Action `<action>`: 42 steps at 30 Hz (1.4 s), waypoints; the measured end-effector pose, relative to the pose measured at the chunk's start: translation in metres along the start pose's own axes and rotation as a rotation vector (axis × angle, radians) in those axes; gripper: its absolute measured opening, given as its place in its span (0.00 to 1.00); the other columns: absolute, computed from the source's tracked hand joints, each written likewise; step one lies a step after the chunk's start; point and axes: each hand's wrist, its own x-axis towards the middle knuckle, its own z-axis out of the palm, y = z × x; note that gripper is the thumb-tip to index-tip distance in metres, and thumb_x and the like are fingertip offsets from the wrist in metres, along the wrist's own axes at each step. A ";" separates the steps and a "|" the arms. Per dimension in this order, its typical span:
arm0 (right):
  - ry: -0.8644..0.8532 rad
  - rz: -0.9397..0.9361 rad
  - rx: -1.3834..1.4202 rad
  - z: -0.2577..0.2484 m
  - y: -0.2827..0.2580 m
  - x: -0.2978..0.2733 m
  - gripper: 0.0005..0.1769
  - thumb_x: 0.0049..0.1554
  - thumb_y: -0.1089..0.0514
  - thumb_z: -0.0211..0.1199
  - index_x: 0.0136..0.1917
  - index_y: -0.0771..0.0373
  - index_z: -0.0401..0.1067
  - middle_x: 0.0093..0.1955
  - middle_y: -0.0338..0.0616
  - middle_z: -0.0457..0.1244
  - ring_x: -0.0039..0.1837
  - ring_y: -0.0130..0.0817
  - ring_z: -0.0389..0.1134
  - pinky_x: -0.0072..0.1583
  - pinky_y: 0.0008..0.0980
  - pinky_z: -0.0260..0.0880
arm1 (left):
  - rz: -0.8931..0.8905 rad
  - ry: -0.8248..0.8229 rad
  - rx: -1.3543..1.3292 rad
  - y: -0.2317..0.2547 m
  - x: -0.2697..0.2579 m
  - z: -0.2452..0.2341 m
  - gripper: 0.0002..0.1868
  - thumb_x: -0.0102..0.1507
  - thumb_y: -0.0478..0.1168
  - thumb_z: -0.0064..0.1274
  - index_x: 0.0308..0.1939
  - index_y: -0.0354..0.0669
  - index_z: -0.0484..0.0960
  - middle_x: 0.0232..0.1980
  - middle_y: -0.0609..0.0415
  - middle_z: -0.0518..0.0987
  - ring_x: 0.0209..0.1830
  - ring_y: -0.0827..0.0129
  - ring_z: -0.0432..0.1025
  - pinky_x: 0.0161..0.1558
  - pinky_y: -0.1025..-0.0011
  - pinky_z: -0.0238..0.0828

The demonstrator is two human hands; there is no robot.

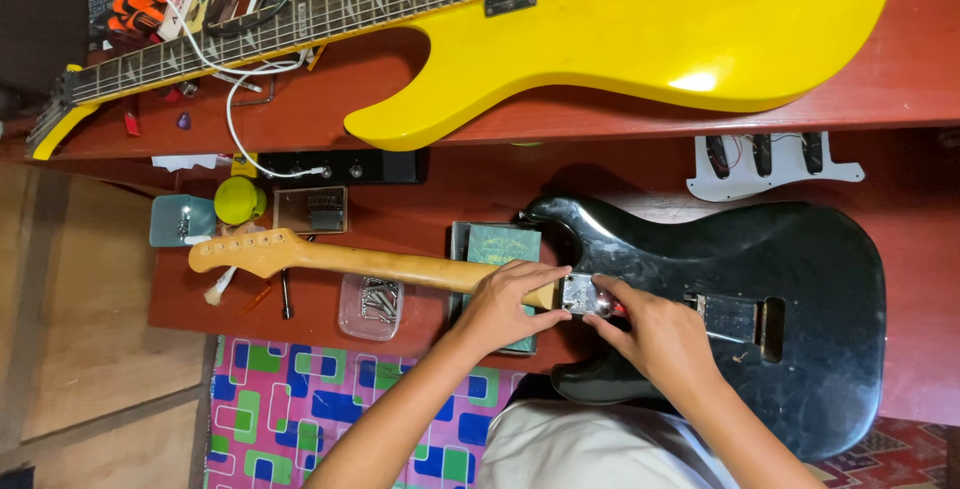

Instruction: The person uses a screwdriver to tighten screws on the neck plate of a black electric guitar. The guitar neck is supported by a book while the person works on the body. A yellow bass guitar is visible on a shelf above.

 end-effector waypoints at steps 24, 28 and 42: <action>0.048 0.018 0.952 0.210 -0.366 0.031 0.22 0.58 0.46 0.59 0.58 0.58 0.81 0.54 0.40 0.73 0.47 0.29 0.78 0.53 0.27 0.79 | -0.408 0.181 0.009 -0.217 -0.316 -0.143 0.22 0.65 0.45 0.41 0.62 0.51 0.78 0.43 0.35 0.82 0.42 0.38 0.75 0.43 0.49 0.69; 0.242 0.267 0.256 0.230 -0.333 0.021 0.18 0.59 0.42 0.60 0.60 0.44 0.77 0.54 0.36 0.71 0.41 0.36 0.73 0.47 0.39 0.72 | -0.440 0.039 -0.013 -0.214 -0.348 -0.228 0.06 0.65 0.42 0.39 0.37 0.55 0.73 0.34 0.56 0.84 0.33 0.50 0.80 0.32 0.55 0.69; 0.149 0.109 -0.507 0.259 -0.301 0.074 0.13 0.62 0.44 0.52 0.42 0.42 0.75 0.47 0.31 0.67 0.49 0.38 0.73 0.37 0.45 0.70 | -0.199 0.081 -0.174 -0.242 -0.364 -0.232 0.07 0.66 0.39 0.39 0.37 0.48 0.74 0.33 0.52 0.83 0.32 0.47 0.78 0.35 0.54 0.67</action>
